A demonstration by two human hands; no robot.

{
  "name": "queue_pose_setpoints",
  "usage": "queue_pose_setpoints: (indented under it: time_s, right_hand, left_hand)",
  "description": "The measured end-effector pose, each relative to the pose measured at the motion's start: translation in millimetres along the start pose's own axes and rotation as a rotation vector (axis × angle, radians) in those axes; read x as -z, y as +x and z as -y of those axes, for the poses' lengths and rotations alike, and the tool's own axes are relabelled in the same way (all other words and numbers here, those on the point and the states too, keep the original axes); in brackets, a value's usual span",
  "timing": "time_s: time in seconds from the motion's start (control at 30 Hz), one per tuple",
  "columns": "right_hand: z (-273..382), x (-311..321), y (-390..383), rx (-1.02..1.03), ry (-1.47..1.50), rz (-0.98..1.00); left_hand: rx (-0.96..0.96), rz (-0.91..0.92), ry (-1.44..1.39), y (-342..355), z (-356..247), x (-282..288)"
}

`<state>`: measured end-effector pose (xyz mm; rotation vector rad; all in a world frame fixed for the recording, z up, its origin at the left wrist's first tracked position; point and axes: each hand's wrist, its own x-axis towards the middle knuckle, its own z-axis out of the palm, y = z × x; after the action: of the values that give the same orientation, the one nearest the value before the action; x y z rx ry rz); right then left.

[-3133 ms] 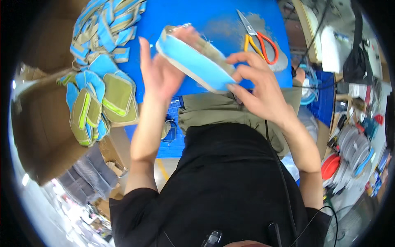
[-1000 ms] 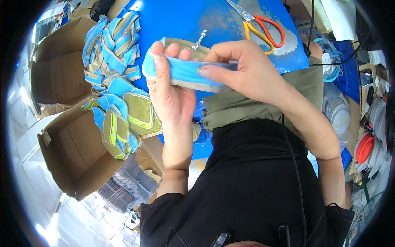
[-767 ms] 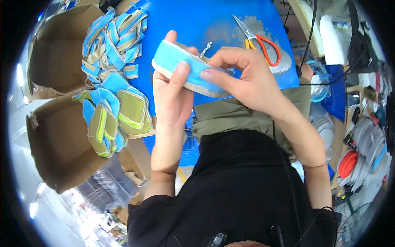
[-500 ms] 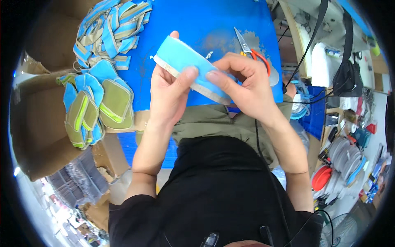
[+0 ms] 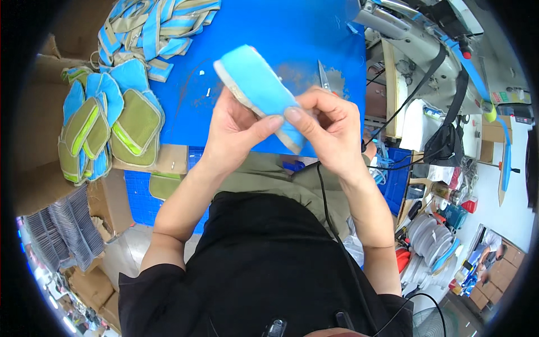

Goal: The person sews light blue and beige fabric pouches using a sewing machine, then trims excess threads with scissors. They repeatedly flip pouches inside out, align edges, and stitch seams before cutting threads and inspecting the finished items.

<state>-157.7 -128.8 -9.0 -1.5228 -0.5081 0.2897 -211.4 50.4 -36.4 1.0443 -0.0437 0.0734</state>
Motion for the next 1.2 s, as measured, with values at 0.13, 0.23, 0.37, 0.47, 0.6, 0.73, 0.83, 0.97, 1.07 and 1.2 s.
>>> queue_pose_setpoints:
  time_s: [0.13, 0.23, 0.37, 0.47, 0.6, 0.73, 0.83, 0.97, 1.07, 1.2]
  right_hand:
    - [-1.9, 4.8, -0.5, 0.073, -0.220, 0.118]
    - [2.5, 7.3, -4.5, 0.097, -0.276, 0.188]
    - [4.6, 11.2, -2.9, 0.150, -0.366, 0.337]
    - [11.2, 15.2, -1.4, 0.120, -0.393, 0.408]
    - [18.4, 26.8, -6.0, 0.102, -0.393, 0.401]
    - [16.1, 36.6, -13.1, 0.072, -0.390, 0.376]
    - [16.1, 40.6, -15.7, 0.065, -0.398, 0.362]
    - [18.0, 42.2, -14.6, 0.038, -0.412, 0.372]
    - [11.1, 40.7, -13.7, 0.066, -0.370, 0.367]
    - [8.8, 38.2, -13.5, 0.032, -0.329, 0.356]
  left_hand:
    - [0.337, 0.205, 0.457, -16.4, -30.3, 37.1]
    - [0.130, 0.154, 0.763, -29.8, -52.1, 60.3]
    - [-0.246, 0.490, 0.900, 16.6, -78.1, 36.7]
    - [-0.113, 0.762, 0.823, 50.6, -58.2, 32.2]
    - [0.119, 0.891, 0.650, 64.3, -40.0, 33.4]
    - [0.201, 0.820, 0.566, 59.7, -34.4, 32.9]
    - [0.171, 0.768, 0.623, 59.0, -34.9, 28.9]
    - [0.166, 0.646, 0.627, 51.1, -40.1, 23.3]
    - [0.100, 0.609, 0.654, 47.9, -41.1, 21.5]
    - [0.059, 0.584, 0.678, 45.3, -44.0, 18.8]
